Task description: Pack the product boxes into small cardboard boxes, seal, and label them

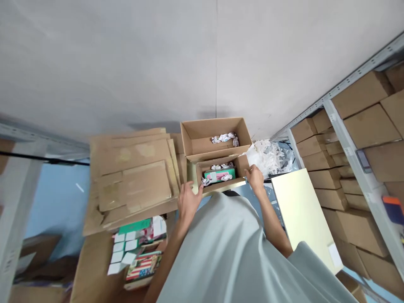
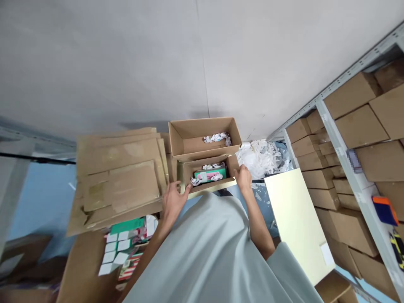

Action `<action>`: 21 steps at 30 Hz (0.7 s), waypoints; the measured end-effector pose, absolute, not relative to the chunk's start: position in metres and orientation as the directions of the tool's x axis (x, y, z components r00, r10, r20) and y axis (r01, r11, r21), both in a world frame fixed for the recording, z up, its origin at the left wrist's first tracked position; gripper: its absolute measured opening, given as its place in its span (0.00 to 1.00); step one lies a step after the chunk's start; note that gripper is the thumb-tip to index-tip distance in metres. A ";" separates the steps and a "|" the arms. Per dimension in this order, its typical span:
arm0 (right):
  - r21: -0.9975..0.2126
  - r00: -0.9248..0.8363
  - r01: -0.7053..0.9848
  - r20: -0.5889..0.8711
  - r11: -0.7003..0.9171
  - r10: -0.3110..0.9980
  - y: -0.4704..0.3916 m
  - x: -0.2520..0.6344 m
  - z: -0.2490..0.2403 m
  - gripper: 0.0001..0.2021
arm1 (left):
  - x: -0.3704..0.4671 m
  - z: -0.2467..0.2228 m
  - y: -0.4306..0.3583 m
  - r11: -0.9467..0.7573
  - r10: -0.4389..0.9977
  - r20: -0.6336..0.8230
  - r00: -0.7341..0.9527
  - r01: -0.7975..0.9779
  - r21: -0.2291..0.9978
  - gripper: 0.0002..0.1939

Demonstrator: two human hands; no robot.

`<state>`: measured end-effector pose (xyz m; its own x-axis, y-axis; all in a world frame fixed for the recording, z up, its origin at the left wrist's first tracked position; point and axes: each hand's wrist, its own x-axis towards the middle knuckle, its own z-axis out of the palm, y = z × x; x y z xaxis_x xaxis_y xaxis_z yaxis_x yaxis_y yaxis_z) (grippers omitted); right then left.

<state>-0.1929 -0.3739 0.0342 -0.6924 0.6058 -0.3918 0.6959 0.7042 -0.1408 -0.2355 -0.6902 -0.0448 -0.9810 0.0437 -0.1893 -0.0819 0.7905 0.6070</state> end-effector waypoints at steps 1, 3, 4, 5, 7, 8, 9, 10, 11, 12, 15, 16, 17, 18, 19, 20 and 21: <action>-0.139 -0.671 0.722 -0.380 0.678 0.637 -0.374 -0.190 0.034 0.18 | -0.232 -0.048 -0.695 0.797 0.067 -0.207 -0.976 -0.072 0.600 0.23; -0.138 -0.644 0.747 -0.392 0.650 0.657 -0.374 -0.183 0.035 0.17 | -0.227 -0.052 -0.702 0.799 0.114 -0.216 -0.970 -0.040 0.600 0.17; -0.142 -0.643 0.745 -0.412 0.651 0.646 -0.375 -0.178 0.036 0.15 | -0.227 -0.053 -0.704 0.796 0.131 -0.210 -0.969 -0.023 0.605 0.16; -0.150 -0.650 0.736 -0.431 0.660 0.626 -0.376 -0.173 0.036 0.13 | -0.227 -0.054 -0.706 0.792 0.145 -0.199 -0.969 -0.007 0.610 0.15; -0.159 -0.666 0.714 -0.451 0.682 0.594 -0.379 -0.163 0.037 0.12 | -0.227 -0.054 -0.707 0.784 0.168 -0.174 -0.970 0.025 0.620 0.14; -0.157 -0.672 0.708 -0.448 0.688 0.589 -0.382 -0.157 0.038 0.12 | -0.228 -0.052 -0.707 0.779 0.182 -0.162 -0.970 0.041 0.625 0.14; -0.154 -0.676 0.704 -0.443 0.693 0.589 -0.384 -0.152 0.039 0.12 | -0.228 -0.050 -0.707 0.774 0.198 -0.155 -0.968 0.057 0.631 0.13; -0.154 -0.678 0.703 -0.442 0.695 0.588 -0.387 -0.145 0.040 0.12 | -0.227 -0.048 -0.707 0.769 0.214 -0.154 -0.965 0.069 0.636 0.13; -0.155 -0.675 0.705 -0.445 0.692 0.589 -0.389 -0.139 0.042 0.12 | -0.226 -0.045 -0.706 0.765 0.229 -0.160 -0.960 0.076 0.639 0.12; -0.159 -0.670 0.711 -0.448 0.685 0.591 -0.390 -0.132 0.044 0.12 | -0.224 -0.041 -0.704 0.762 0.248 -0.169 -0.954 0.084 0.642 0.12; -0.178 -0.645 0.743 -0.448 0.645 0.619 -0.384 -0.102 0.050 0.13 | -0.215 -0.028 -0.691 0.762 0.298 -0.219 -0.929 0.093 0.641 0.11; -0.188 -0.634 0.758 -0.441 0.625 0.636 -0.379 -0.089 0.052 0.13 | -0.211 -0.023 -0.682 0.766 0.306 -0.241 -0.921 0.087 0.637 0.11; -0.201 -0.620 0.774 -0.431 0.600 0.656 -0.372 -0.074 0.053 0.12 | -0.207 -0.019 -0.671 0.769 0.312 -0.264 -0.913 0.079 0.635 0.11; -0.215 -0.602 0.793 -0.420 0.569 0.680 -0.364 -0.057 0.054 0.12 | -0.203 -0.014 -0.656 0.772 0.318 -0.286 -0.904 0.071 0.632 0.11; -0.230 -0.577 0.815 -0.409 0.532 0.707 -0.354 -0.037 0.055 0.12 | -0.198 -0.010 -0.639 0.772 0.331 -0.305 -0.893 0.070 0.632 0.11; -0.246 -0.545 0.838 -0.397 0.487 0.739 -0.344 -0.015 0.055 0.11 | -0.193 -0.006 -0.619 0.767 0.358 -0.318 -0.878 0.082 0.637 0.10; -0.262 -0.508 0.861 -0.383 0.436 0.772 -0.333 0.009 0.055 0.11 | -0.187 -0.003 -0.597 0.757 0.396 -0.322 -0.860 0.107 0.645 0.10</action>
